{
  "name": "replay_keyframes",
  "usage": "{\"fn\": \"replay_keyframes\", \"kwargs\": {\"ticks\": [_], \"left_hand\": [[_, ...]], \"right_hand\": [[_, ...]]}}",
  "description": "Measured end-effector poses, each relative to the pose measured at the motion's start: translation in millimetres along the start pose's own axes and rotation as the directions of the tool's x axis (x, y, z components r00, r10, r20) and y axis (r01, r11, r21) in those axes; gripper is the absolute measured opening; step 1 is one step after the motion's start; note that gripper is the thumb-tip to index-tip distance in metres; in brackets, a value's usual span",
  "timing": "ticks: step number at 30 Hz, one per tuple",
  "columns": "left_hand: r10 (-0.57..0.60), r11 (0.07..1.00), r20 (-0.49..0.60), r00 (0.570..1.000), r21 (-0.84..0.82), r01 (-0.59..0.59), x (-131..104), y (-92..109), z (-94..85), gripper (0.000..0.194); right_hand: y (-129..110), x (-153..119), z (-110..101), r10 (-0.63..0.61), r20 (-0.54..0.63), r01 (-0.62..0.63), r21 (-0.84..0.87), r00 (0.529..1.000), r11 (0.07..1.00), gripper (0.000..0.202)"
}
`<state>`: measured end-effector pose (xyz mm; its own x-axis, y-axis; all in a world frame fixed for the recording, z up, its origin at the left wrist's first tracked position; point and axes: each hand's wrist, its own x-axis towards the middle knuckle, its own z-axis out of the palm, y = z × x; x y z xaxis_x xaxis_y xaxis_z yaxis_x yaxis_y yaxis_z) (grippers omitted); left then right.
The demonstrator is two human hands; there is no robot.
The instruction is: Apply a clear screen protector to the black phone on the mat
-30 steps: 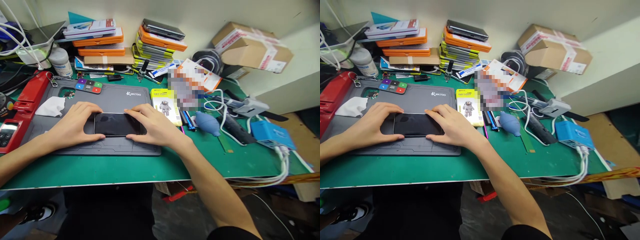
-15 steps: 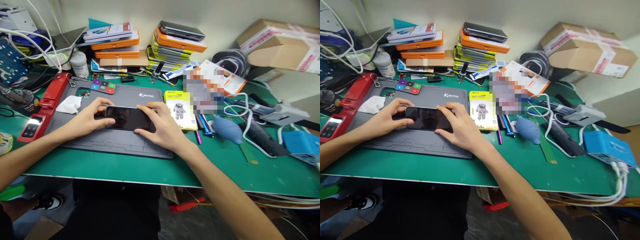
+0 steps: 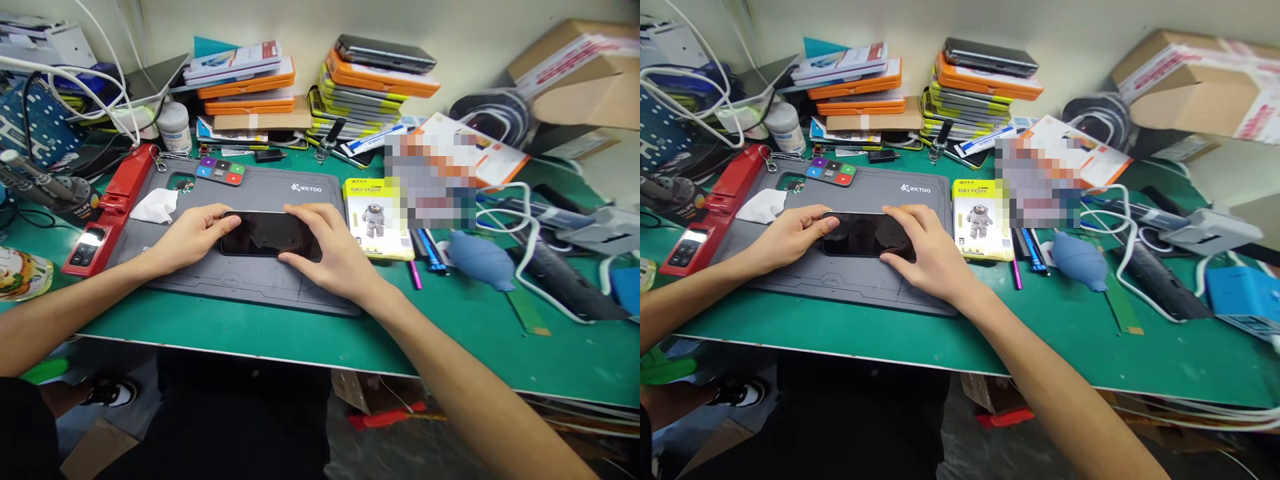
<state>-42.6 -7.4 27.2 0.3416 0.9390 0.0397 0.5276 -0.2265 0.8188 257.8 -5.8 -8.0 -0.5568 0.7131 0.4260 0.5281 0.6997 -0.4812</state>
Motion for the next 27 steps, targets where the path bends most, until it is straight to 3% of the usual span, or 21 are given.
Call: {"fn": "replay_keyframes", "kwargs": {"ticks": [11, 17, 22, 27], "left_hand": [[-0.047, 0.986, 0.053, 0.998, -0.159, 0.055, 1.2, -3.3, -0.8, 0.039], [-0.025, 0.999, -0.021, 0.999, -0.037, 0.024, -0.6, 0.4, 0.4, 0.043], [0.012, 1.0, -0.027, 1.0, 0.021, -0.011, -1.1, -0.2, -1.4, 0.058], [0.024, 0.999, 0.035, 0.999, 0.043, -0.026, 4.4, -1.8, -5.9, 0.047]], "right_hand": [[-4.4, -0.4, 3.7, 0.023, -0.041, -0.023, 0.001, 0.999, 1.0, 0.072], [-6.9, 0.1, 4.6, 0.0, -0.051, -0.001, -0.015, 0.999, 1.0, 0.072], [-5.2, 1.6, 3.5, 0.046, -0.008, -0.046, 0.015, 0.999, 0.999, 0.07], [-2.2, 3.3, 3.4, 0.049, -0.001, -0.049, 0.041, 0.999, 0.998, 0.069]]}}
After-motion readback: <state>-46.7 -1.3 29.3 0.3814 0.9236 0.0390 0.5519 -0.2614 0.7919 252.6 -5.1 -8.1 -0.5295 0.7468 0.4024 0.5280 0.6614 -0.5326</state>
